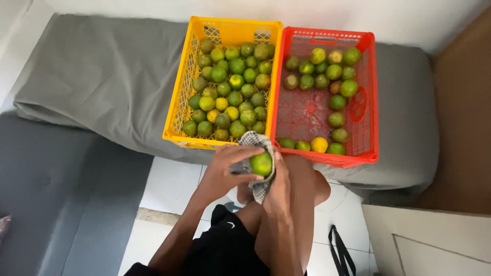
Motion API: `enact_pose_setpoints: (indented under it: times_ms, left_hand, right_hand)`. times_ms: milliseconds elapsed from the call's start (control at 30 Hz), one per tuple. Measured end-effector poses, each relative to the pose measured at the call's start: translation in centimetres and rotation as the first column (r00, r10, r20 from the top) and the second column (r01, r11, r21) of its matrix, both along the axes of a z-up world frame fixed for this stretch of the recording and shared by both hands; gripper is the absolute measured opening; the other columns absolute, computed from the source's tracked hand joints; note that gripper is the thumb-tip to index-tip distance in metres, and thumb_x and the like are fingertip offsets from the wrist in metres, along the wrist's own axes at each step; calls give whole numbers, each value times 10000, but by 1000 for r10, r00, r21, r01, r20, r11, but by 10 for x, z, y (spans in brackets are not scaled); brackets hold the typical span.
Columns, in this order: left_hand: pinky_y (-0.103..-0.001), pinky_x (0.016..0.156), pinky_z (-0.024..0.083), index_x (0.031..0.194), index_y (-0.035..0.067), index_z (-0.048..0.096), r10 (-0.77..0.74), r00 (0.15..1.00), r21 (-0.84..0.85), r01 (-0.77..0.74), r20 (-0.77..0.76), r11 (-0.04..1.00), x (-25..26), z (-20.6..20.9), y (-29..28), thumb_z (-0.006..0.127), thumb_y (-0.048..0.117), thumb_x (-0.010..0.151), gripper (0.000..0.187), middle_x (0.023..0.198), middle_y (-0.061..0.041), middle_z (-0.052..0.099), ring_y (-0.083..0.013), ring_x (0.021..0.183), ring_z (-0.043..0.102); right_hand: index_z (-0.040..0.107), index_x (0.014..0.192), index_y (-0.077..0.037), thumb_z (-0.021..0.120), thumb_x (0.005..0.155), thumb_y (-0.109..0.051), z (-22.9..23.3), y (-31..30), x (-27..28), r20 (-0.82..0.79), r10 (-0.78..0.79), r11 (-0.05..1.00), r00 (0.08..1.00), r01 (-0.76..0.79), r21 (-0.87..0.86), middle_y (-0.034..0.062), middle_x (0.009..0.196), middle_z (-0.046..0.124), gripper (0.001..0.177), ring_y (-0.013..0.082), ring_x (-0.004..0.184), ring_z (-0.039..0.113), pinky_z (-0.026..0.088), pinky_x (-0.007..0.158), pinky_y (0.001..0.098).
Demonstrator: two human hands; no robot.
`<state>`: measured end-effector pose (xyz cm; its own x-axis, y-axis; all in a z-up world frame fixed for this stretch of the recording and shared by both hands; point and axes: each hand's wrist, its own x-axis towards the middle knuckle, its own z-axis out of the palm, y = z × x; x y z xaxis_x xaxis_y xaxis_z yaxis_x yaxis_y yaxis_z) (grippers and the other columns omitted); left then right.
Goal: Cleaning limes by wiping each one individually with a cloth and transferring them from a yellow crate to a red crate.
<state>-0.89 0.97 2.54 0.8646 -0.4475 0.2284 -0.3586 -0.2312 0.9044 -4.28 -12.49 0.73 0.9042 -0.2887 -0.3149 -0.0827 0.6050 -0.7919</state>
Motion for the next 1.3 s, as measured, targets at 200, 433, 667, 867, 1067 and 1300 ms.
enact_pose_setpoints:
  times_ms: [200,433,667,867,1067,1300]
  left_hand:
    - [-723,1164,335,1422,130,646,55,997,3,-55,49,998,4,11,12,877,230,891,588,1343,-162,699,-458,1267,634]
    - [-723,1181,283,1402,128,674,88,995,74,-92,56,993,0,-1,7,911,244,859,603,1316,-170,718,-459,1248,653]
    - [-676,1184,254,1346,218,716,17,1000,120,-20,26,993,-7,-4,11,884,335,863,524,1245,-77,762,-352,1214,689]
    - [-679,1163,342,1392,187,684,158,987,-36,-158,-12,987,4,-21,4,882,241,886,546,1254,-106,747,-390,1198,694]
    - [-599,1134,456,1418,85,659,-78,980,-186,43,-182,982,-1,-19,-11,870,300,888,610,1305,-187,709,-390,1230,676]
    - [-526,1033,512,1436,88,642,2,972,-223,-56,-236,973,0,-37,-12,902,380,862,694,1224,-146,718,-264,1103,704]
  right_hand:
    - [406,1529,7,389,1056,-376,-42,1,-1,138,101,937,985,-47,-347,307,1564,372,609,451,1444,363,315,1189,570]
    - [462,1510,-40,391,1052,-339,-28,-2,1,197,158,919,968,-71,-388,337,1498,443,551,514,1368,463,375,1130,635]
    - [488,1482,-4,418,1056,-341,-35,-7,-3,202,153,917,967,-63,-394,330,1402,542,547,454,1316,516,392,1125,598]
    - [451,1497,21,479,1062,-315,-41,11,2,377,88,824,922,146,-548,250,1539,440,550,392,1458,365,270,1215,536]
    - [644,1310,-84,509,1031,-308,-30,-10,8,16,-153,977,988,154,-147,201,1158,649,382,268,955,637,577,712,318]
    - [534,1495,-189,332,1026,-542,-36,2,1,53,-166,849,985,170,-500,162,1288,611,621,243,1055,596,591,848,340]
